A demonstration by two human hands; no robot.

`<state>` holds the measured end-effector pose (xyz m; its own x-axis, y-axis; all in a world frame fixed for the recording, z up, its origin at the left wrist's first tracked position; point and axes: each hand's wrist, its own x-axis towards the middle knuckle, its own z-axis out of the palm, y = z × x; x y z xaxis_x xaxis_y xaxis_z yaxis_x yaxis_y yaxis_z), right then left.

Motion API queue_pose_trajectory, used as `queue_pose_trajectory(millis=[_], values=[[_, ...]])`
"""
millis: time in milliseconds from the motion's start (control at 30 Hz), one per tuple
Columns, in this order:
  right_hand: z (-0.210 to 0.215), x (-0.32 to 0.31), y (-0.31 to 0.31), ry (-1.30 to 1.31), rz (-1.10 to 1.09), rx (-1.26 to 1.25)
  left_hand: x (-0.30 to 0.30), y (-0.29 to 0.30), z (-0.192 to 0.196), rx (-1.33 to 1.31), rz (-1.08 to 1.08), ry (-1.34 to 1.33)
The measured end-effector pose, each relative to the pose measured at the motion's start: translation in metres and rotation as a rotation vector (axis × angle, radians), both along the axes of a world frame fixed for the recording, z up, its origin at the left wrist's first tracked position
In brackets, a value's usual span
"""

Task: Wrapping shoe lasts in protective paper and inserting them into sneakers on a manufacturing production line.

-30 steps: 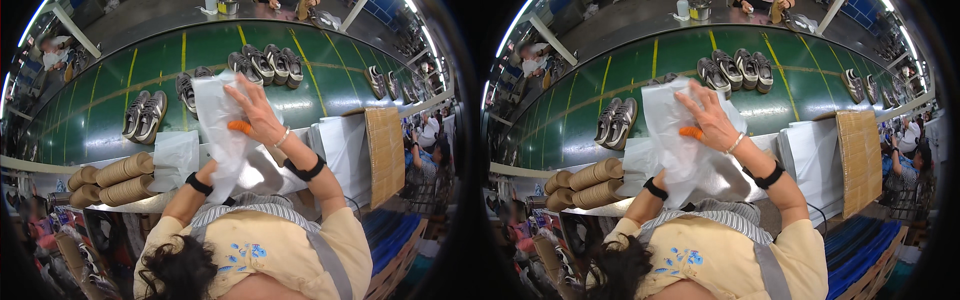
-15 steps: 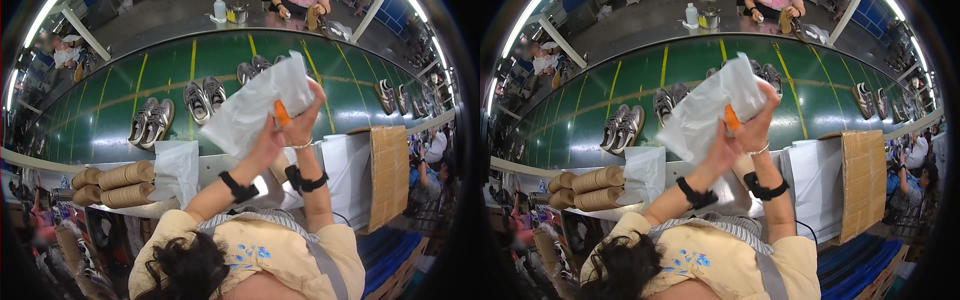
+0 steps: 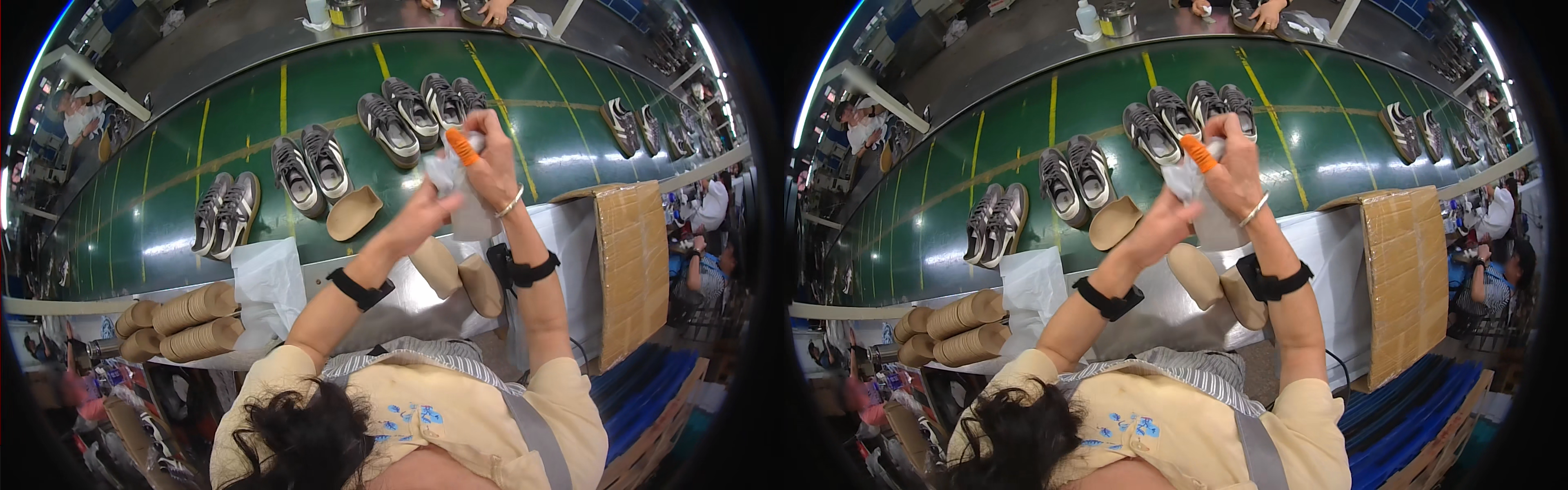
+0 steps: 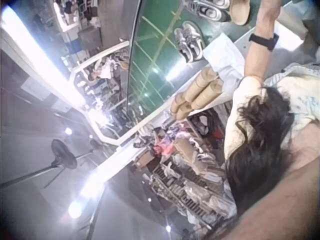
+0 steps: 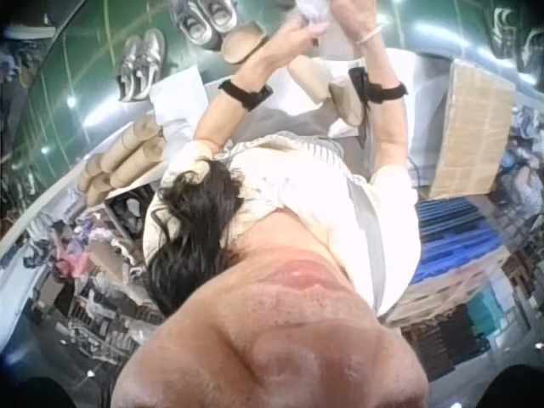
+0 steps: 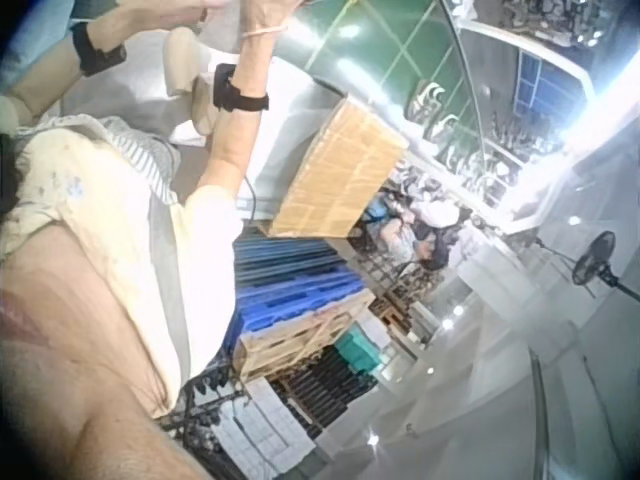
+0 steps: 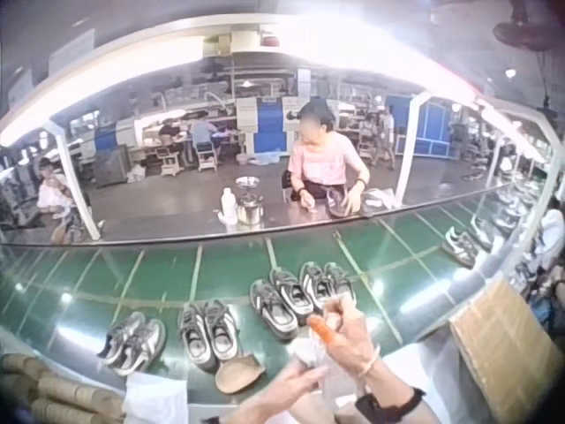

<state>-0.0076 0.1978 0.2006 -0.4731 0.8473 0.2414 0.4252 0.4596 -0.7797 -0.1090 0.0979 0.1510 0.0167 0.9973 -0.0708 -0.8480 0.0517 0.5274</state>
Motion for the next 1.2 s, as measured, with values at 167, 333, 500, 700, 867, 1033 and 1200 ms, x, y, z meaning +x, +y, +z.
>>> queue_pose_trajectory(millis=[167, 333, 500, 700, 867, 1033, 1200], values=[[-0.036, 0.005, 0.000, 0.104, 0.136, 0.402, -0.017, 0.039, -0.023, 0.041, 0.307, 0.207], [-0.062, 0.007, 0.015, 0.078, 0.035, 0.336, -0.031, 0.074, -0.032, 0.077, 0.199, 0.106], [-0.092, 0.039, 0.086, -0.002, -0.063, 0.061, -0.093, 0.143, -0.074, 0.014, 0.069, 0.889], [-0.136, 0.040, 0.191, 0.259, -0.117, -0.706, -0.088, 0.283, -0.155, 0.270, 0.409, 1.991], [-0.156, 0.010, 0.255, 0.057, -0.145, -0.800, -0.111, 0.341, -0.159, 0.425, 0.068, 2.133], [-0.184, -0.078, 0.253, -0.591, -0.228, -0.015, -0.127, 0.357, -0.157, 0.548, 0.062, 1.878], [-0.169, -0.055, 0.253, -0.391, 0.434, -0.035, -0.146, 0.341, -0.163, 0.471, 0.030, 1.887]])
